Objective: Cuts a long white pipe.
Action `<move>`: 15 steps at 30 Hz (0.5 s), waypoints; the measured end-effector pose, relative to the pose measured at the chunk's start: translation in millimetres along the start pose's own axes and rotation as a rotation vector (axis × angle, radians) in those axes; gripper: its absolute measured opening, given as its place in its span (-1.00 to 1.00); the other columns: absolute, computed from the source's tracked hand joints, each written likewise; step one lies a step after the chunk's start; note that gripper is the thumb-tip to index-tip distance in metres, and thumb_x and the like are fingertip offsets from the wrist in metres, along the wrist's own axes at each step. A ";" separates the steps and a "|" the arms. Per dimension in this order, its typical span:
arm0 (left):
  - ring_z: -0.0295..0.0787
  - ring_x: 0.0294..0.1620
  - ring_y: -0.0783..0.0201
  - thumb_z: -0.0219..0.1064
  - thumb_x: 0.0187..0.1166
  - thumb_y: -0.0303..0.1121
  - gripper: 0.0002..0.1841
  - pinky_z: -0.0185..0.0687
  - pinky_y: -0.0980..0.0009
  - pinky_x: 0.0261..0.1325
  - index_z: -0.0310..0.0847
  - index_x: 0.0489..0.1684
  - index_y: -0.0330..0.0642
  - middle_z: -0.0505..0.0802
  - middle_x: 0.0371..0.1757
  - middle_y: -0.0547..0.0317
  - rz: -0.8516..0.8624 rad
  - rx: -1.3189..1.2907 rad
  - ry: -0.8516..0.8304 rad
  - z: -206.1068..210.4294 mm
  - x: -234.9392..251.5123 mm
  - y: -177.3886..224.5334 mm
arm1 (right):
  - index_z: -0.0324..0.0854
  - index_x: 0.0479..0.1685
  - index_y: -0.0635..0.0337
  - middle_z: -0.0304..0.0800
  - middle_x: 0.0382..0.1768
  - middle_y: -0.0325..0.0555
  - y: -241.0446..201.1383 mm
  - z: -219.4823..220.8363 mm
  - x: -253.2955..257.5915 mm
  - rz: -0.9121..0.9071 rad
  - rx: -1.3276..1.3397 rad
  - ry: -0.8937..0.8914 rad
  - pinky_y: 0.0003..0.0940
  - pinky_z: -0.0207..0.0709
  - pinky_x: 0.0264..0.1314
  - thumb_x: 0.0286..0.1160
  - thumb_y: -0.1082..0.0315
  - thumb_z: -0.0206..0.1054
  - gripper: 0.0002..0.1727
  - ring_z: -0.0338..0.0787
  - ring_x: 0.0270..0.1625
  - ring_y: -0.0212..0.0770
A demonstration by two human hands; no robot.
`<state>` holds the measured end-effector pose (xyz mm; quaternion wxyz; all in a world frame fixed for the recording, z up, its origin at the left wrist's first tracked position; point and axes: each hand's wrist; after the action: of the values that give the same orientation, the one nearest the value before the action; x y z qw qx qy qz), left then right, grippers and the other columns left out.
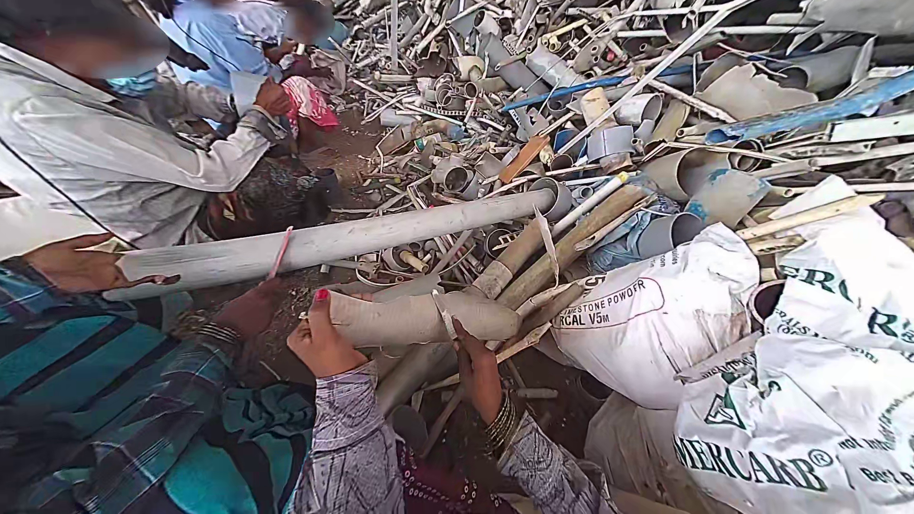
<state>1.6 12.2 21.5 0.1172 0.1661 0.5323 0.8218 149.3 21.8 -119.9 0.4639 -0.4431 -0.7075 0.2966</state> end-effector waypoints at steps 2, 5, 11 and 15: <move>0.69 -0.62 0.68 -0.02 0.76 -0.50 -0.61 0.68 0.68 -0.43 0.47 -0.60 -0.04 0.69 -0.70 0.57 -0.013 0.004 0.012 -2.4 -1.4 0.4 | 0.56 0.48 0.48 0.86 -0.06 0.39 11.4 -0.2 -1.1 0.099 -0.042 -0.018 0.17 0.69 0.03 0.62 0.56 0.13 -0.54 0.88 -0.15 0.27; 0.70 -0.64 0.67 -0.05 0.78 -0.48 -0.59 0.67 0.68 -0.45 0.48 -0.60 -0.03 0.72 -0.70 0.56 -0.032 0.018 0.012 -3.7 -0.2 1.8 | 0.38 0.68 0.33 0.75 0.28 0.45 80.6 -24.4 10.0 0.602 -0.226 -0.104 0.29 0.46 0.44 0.83 0.43 0.01 -0.51 0.77 0.29 0.42; 0.71 -0.61 0.69 -0.02 0.76 -0.51 -0.64 0.70 0.69 -0.40 0.49 -0.55 -0.08 0.72 -0.67 0.59 0.051 0.039 -0.009 8.4 -3.7 0.6 | 0.38 0.71 0.26 0.74 0.29 0.43 85.6 -39.5 16.3 0.733 -0.333 -0.164 0.26 0.47 0.45 0.86 0.37 0.00 -0.51 0.75 0.32 0.40; 0.70 -0.62 0.67 0.00 0.80 -0.46 -0.64 0.68 0.68 -0.41 0.49 -0.54 -0.11 0.69 -0.68 0.55 0.013 0.067 0.058 4.2 0.0 0.3 | 0.59 0.48 0.42 0.86 -0.19 0.35 22.9 -3.8 -4.5 0.148 -0.200 -0.001 0.24 0.68 -0.19 0.60 0.56 0.15 -0.54 0.87 -0.29 0.32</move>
<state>3.3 15.6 23.4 0.0911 0.1495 0.5616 0.8086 161.7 27.7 -139.2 0.3938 -0.5381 -0.6991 0.2580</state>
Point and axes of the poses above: each hand's wrist, its own x-axis towards the middle knuckle, its own z-axis out of the palm, y = z × x
